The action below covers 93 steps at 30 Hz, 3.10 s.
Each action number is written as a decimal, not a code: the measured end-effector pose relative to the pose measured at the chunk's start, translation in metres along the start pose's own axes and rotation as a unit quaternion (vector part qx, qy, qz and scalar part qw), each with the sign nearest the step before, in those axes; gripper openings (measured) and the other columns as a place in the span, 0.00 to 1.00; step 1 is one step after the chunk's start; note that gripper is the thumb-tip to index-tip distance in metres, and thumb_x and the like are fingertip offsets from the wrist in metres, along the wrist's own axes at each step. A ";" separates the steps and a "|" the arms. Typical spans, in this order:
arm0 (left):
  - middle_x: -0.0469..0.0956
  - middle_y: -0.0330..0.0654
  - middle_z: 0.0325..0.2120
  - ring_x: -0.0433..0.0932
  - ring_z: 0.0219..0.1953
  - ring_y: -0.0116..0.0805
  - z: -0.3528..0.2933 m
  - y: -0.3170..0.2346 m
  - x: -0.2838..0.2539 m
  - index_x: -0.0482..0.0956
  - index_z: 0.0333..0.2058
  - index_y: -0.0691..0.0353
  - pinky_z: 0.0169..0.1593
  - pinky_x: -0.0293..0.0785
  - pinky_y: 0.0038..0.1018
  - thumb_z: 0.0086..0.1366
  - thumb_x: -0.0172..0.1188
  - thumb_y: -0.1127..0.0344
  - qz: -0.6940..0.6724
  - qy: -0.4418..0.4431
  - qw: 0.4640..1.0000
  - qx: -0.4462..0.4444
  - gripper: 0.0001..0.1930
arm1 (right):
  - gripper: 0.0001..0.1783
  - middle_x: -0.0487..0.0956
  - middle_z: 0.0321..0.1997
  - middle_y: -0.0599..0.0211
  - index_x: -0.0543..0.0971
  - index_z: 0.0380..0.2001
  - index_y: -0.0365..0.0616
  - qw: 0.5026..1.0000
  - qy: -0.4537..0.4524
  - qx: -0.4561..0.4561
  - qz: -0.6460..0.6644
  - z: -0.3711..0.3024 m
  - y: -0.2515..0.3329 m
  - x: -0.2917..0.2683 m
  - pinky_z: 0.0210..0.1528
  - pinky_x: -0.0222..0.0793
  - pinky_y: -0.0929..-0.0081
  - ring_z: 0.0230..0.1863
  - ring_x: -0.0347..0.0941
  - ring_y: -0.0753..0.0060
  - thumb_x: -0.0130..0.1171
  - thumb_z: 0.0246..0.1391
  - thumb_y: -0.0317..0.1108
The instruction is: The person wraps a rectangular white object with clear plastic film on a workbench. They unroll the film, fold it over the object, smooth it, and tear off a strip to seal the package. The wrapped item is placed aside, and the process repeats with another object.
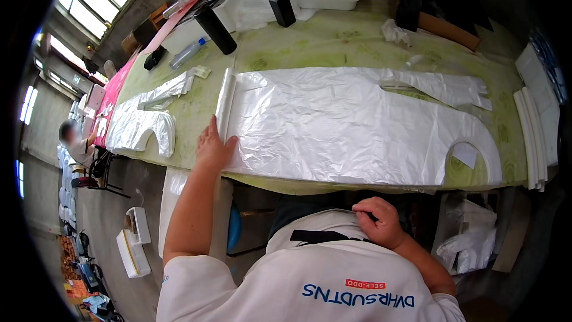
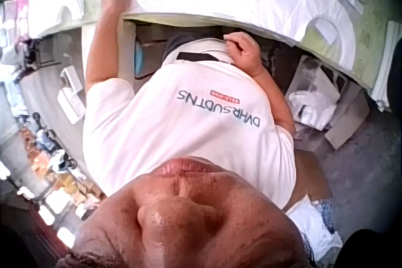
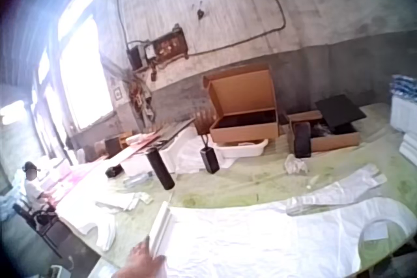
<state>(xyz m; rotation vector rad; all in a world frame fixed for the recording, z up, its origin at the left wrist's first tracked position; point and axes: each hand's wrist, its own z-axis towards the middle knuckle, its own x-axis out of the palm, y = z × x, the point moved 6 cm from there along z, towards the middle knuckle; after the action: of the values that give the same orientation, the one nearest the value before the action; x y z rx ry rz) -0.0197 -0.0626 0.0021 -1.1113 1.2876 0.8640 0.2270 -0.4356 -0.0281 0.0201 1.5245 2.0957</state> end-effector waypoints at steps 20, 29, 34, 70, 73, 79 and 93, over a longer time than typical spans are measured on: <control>0.75 0.54 0.53 0.77 0.41 0.30 -0.066 -0.195 0.056 0.36 0.76 0.33 0.48 0.77 0.30 0.70 0.45 0.72 -0.663 0.176 0.708 0.166 0.42 | 0.38 0.72 0.61 0.50 0.63 0.71 0.50 0.990 0.055 0.119 0.058 0.059 0.030 0.032 0.59 0.71 0.68 0.58 0.73 0.55 0.65 0.60 0.33; 0.63 0.62 0.65 0.74 0.54 0.53 -0.083 -0.247 0.072 0.65 0.69 0.44 0.60 0.71 0.43 0.68 0.58 0.67 -0.384 0.083 0.835 0.384 0.31 | 0.43 0.70 0.69 0.51 0.57 0.75 0.50 0.972 0.016 0.230 0.046 0.014 -0.002 -0.007 0.66 0.64 0.71 0.66 0.70 0.63 0.63 0.59 0.34; 0.61 0.63 0.67 0.66 0.66 0.58 -0.004 -0.262 0.061 0.74 0.64 0.50 0.64 0.67 0.46 0.65 0.66 0.53 -0.394 0.060 0.856 0.329 0.29 | 0.45 0.69 0.70 0.52 0.56 0.76 0.53 0.954 0.046 0.293 0.037 -0.016 0.006 -0.034 0.66 0.64 0.71 0.65 0.70 0.64 0.63 0.58 0.33; 0.72 0.39 0.26 0.70 0.27 0.29 0.085 -0.278 0.075 0.76 0.30 0.63 0.32 0.72 0.29 0.66 0.60 0.58 -0.381 0.380 0.835 0.112 0.14 | 0.47 0.75 0.57 0.63 0.52 0.77 0.53 0.927 0.063 0.299 0.218 -0.014 -0.023 -0.040 0.58 0.67 0.75 0.54 0.71 0.75 0.62 0.57 0.26; 0.73 0.40 0.24 0.71 0.24 0.31 0.082 -0.282 0.073 0.77 0.30 0.61 0.30 0.71 0.30 0.68 0.54 0.62 -0.387 0.339 0.852 0.098 0.10 | 0.51 0.79 0.50 0.58 0.49 0.77 0.54 0.929 0.055 0.334 0.151 -0.006 -0.018 -0.038 0.54 0.71 0.72 0.49 0.75 0.70 0.65 0.56 0.31; 0.76 0.41 0.27 0.75 0.25 0.34 0.060 -0.287 0.058 0.79 0.35 0.63 0.33 0.77 0.34 0.68 0.52 0.61 -0.277 0.264 0.901 0.204 0.12 | 0.56 0.83 0.48 0.46 0.50 0.76 0.51 0.909 0.082 0.407 0.029 -0.050 -0.010 -0.057 0.54 0.74 0.64 0.48 0.81 0.55 0.71 0.49 0.42; 0.72 0.47 0.57 0.73 0.59 0.48 0.066 -0.276 0.058 0.78 0.52 0.58 0.62 0.70 0.38 0.68 0.54 0.58 -0.080 -0.030 0.914 0.397 0.17 | 0.36 0.77 0.55 0.57 0.75 0.58 0.46 0.880 0.082 0.452 -0.120 -0.253 0.024 -0.130 0.59 0.71 0.66 0.57 0.75 0.57 0.73 0.42 0.24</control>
<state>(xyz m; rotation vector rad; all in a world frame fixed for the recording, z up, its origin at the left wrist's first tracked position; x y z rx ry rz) 0.2688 -0.0807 -0.0195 -0.5169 1.2936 0.1897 0.2472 -0.7193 -0.0591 -0.0075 2.3389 1.0632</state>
